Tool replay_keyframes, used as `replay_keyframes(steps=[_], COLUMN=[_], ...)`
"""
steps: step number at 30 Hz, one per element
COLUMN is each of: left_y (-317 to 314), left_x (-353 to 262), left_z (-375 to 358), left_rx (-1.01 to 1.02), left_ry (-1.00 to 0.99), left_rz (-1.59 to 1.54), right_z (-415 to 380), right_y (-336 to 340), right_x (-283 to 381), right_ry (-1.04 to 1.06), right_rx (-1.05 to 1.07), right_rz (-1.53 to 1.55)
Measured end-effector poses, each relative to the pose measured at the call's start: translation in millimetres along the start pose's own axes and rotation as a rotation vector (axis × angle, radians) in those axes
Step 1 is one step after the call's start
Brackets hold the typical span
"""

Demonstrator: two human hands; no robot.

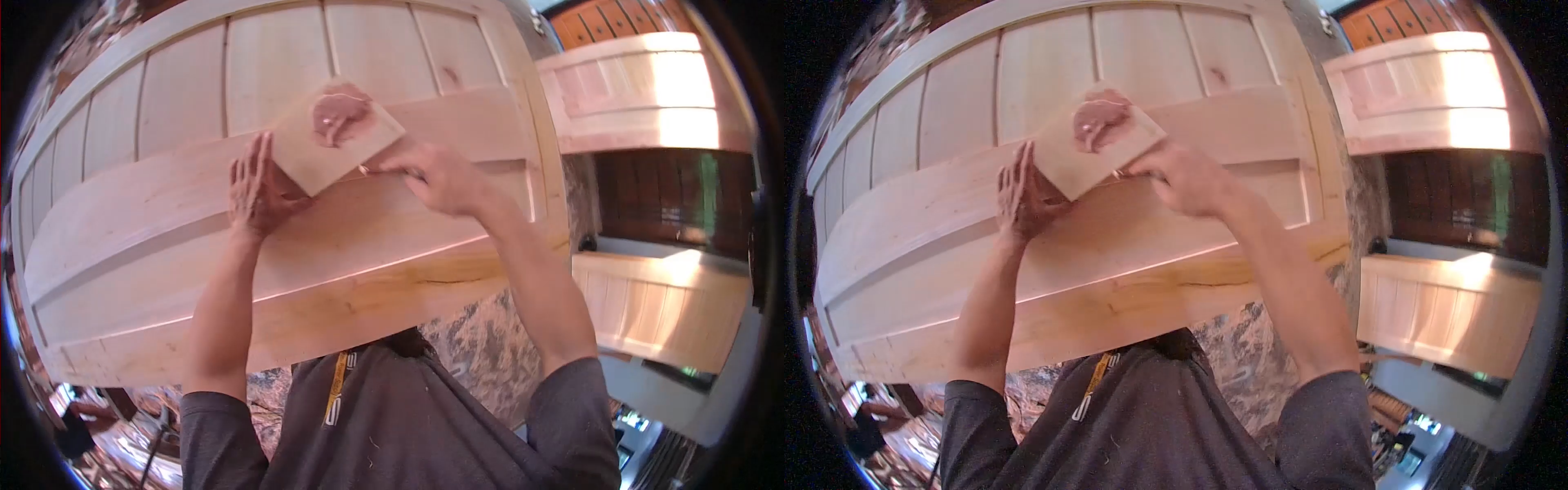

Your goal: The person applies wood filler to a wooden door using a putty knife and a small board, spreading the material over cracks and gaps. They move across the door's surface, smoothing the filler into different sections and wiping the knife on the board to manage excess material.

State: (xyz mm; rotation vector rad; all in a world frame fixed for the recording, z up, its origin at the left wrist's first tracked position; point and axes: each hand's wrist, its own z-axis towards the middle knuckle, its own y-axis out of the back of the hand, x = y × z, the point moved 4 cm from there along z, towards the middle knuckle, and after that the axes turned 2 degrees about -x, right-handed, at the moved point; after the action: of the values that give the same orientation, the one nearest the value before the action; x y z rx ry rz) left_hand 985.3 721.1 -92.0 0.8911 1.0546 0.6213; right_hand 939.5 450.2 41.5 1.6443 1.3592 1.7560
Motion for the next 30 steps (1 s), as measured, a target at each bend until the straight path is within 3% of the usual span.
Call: replay_keyframes(steps=[1, 3, 5, 8, 14, 20, 23, 26, 30], left_y=[0.3, -2.2, -2.9, -2.0, -3.8, -7.3, -3.3, -2.2, -0.9], left_x=[-0.9, -0.2, -1.3, -6.0, -6.3, 0.1, -4.1, -5.8, -6.0], left_z=[1.1, -0.2, 0.2, -0.4, -0.8, -1.5, -0.9, -1.0, -1.2], left_rx=[0.003, -0.006, -0.020, -0.042, -0.039, -0.051, -0.048, -0.040, -0.024], left_ry=[0.000, -0.011, -0.030, -0.070, -0.057, -0.078, -0.075, -0.077, -0.056], left_rz=[0.024, 0.048, 0.099, 0.108, 0.112, 0.099, 0.083, 0.105, 0.128], right_z=[-39.6, -125.3, -198.7, -245.1, -237.3, -235.1, -230.9, -212.6, -202.9], right_y=[-3.3, -20.9, -48.6, -84.8, -142.0, -133.7, -98.2, -101.8, -121.1], right_x=[-11.3, -7.6, -8.1, -0.7, 22.7, 27.6, 10.3, 14.4, 27.6], right_ry=[0.050, -0.192, -0.180, -0.228, -0.355, -0.505, -0.792, -0.960, -0.708], right_rx=[-0.113, 0.053, -0.110, -0.174, -0.311, -0.108, -0.175, -0.021, -0.008], right_rz=[0.034, -0.164, -0.093, -0.243, -0.313, -0.105, -0.019, 0.090, 0.017])
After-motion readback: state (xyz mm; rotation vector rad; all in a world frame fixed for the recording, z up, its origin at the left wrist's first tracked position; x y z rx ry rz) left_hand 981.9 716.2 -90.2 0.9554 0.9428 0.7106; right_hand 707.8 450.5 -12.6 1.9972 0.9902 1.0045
